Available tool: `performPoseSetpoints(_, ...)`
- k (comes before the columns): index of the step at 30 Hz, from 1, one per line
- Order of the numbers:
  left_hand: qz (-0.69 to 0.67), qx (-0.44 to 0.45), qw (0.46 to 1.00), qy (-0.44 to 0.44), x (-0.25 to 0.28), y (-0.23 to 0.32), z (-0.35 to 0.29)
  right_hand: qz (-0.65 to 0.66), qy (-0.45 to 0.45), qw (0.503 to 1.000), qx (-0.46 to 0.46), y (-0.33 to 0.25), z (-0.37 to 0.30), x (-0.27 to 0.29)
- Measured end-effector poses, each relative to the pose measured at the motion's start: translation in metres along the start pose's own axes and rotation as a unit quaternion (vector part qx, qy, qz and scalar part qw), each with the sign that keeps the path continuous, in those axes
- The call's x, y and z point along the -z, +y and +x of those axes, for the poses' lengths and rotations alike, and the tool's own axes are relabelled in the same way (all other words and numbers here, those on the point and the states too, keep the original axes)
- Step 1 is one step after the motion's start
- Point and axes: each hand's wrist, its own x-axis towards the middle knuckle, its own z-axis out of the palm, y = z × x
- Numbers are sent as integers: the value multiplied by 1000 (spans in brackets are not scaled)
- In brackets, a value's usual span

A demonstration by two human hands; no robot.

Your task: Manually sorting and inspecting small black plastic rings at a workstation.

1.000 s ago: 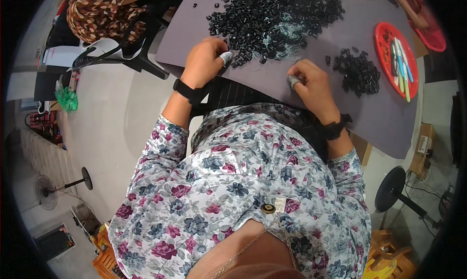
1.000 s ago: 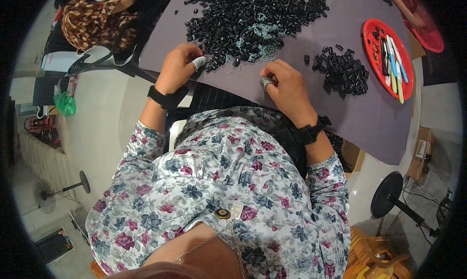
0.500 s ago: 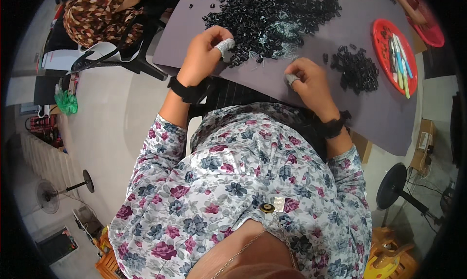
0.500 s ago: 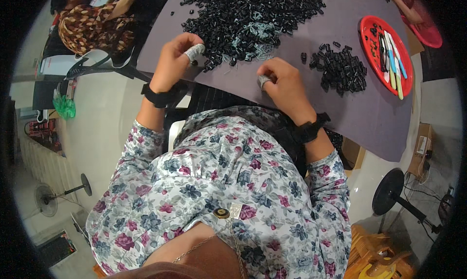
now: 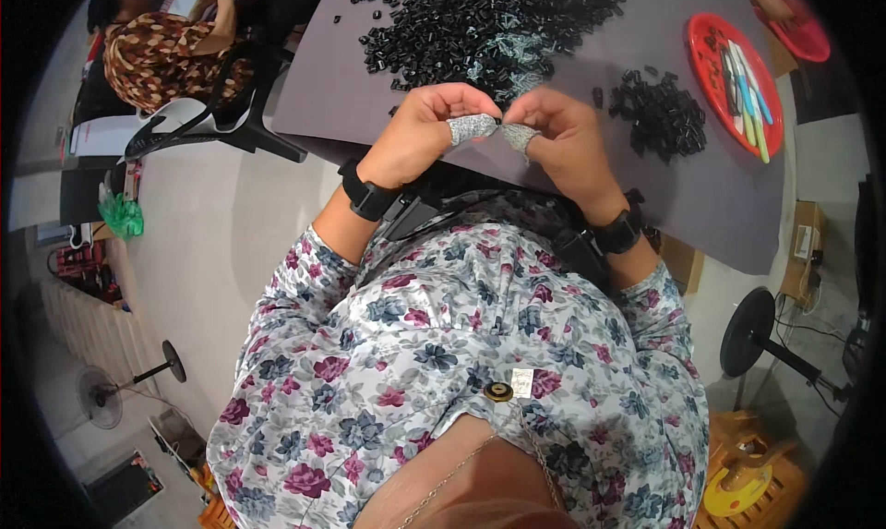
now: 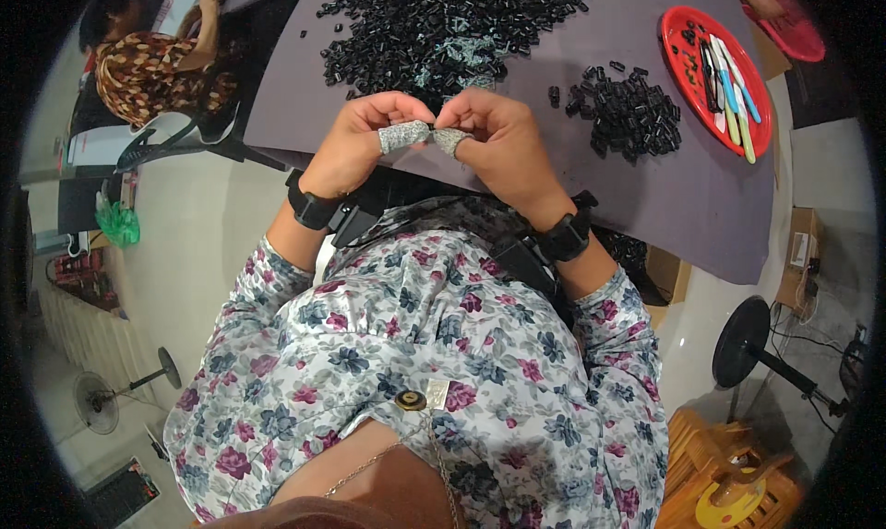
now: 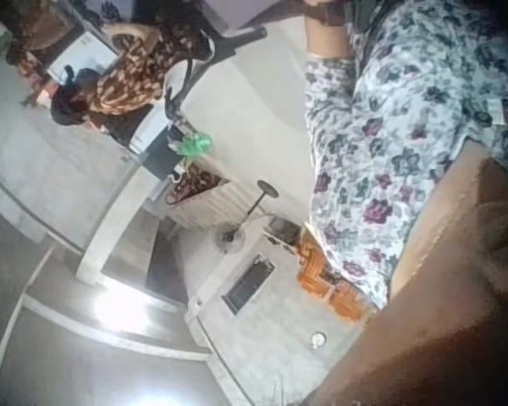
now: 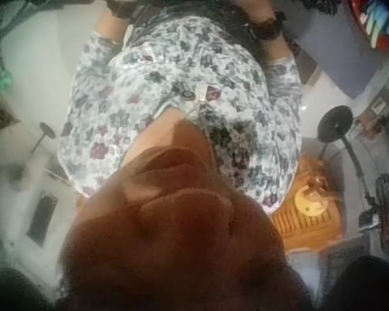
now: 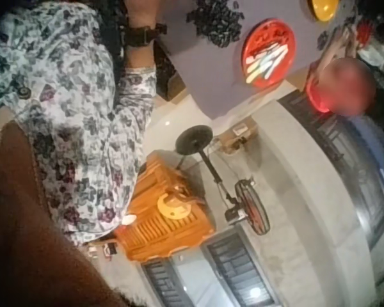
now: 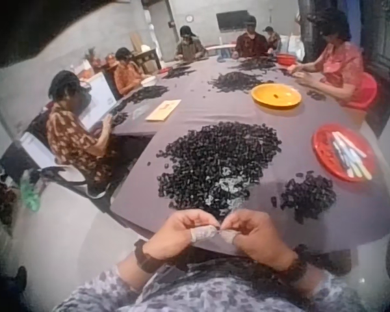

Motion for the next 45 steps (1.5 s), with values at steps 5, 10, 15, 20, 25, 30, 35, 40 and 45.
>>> performPoseSetpoints(5, 10, 18, 1000, 1, -1, 0, -1, -14, 11, 1000, 4, 0, -1, 0)
performPoseSetpoints(10, 1, 12, 1000, 7, 0, -3, -1, -30, 18, 999, -3, -1, 0, 0)
performPoseSetpoints(15, -4, 9, 1000, 8, 0, -3, -1, -31, 19, 999, -2, 0, 2, 0)
performPoseSetpoints(20, 37, -3, 999, 6, -3, -5, -1, -40, 14, 999, -5, 5, 1, -1)
performPoseSetpoints(25, 65, 4, 998, 9, -5, -7, -1, -59, 11, 998, -12, 5, 0, -2)
performPoseSetpoints(30, 61, 23, 998, 14, -1, -10, -3, -65, -5, 997, -40, 6, 1, -1)
performPoseSetpoints(35, 42, 18, 999, 14, 4, -17, -7, -73, -26, 996, -46, 8, 2, -2)
performPoseSetpoints(40, 40, 10, 999, 36, 14, -12, -11, -83, -31, 993, -75, -5, 8, -1)
performPoseSetpoints(45, 9, 6, 993, 116, 32, -16, -15, -319, 12, 947, 36, 0, 16, 19)
